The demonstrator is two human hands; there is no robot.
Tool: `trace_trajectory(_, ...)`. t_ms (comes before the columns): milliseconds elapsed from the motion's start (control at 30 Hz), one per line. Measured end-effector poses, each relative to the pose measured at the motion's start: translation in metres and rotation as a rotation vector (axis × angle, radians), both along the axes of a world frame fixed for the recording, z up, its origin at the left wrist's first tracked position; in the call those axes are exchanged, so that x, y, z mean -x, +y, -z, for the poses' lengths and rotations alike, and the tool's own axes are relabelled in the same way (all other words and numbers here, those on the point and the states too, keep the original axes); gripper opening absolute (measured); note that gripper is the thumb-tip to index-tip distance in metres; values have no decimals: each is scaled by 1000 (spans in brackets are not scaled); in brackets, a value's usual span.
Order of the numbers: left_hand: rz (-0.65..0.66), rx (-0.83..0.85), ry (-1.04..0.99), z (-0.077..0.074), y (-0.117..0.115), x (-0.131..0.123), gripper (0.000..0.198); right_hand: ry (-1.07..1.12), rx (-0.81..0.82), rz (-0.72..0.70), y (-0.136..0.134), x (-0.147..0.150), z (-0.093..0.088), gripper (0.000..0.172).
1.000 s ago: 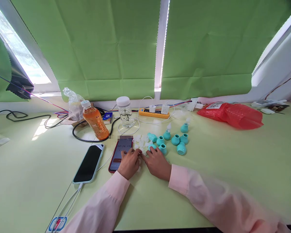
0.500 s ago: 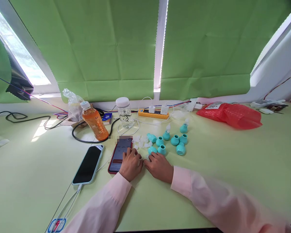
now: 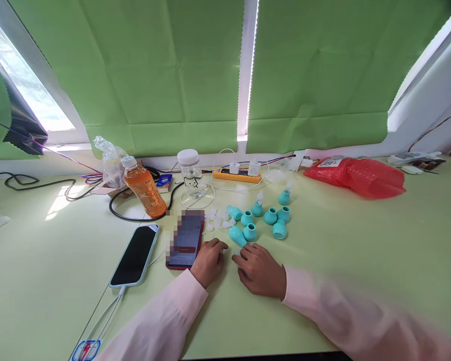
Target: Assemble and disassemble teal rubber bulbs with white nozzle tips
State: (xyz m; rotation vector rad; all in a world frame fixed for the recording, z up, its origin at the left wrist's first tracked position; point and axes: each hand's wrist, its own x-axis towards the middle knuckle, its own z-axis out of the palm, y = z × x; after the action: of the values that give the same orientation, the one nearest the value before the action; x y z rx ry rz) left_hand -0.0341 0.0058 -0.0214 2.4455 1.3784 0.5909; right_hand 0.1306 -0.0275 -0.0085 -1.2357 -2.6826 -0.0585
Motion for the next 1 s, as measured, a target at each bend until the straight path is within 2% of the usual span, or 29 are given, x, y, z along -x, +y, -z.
trace_trajectory(133,-14,-15,-106,-2,1,0,25,21,-35,-5,3,-3,5,16)
trace_trajectory(233,-5,-5,-273,-8,-1,0,20,115,-89,-8,6,-6,15,17)
trace_trajectory(433,25,259,-652,-15,-9,-4,16,451,-151,20,3,-5,26,17)
trace_trajectory(667,35,499,-917,-19,-12,-4,17,845,-23,68,-1,1,17,16)
trace_trajectory(833,15,546,-1006,-18,-9,-3,21,992,58,126,2,1,17,14)
trace_trajectory(1000,-20,543,-993,-18,-9,-3,23,1073,168,141,3,0,20,16)
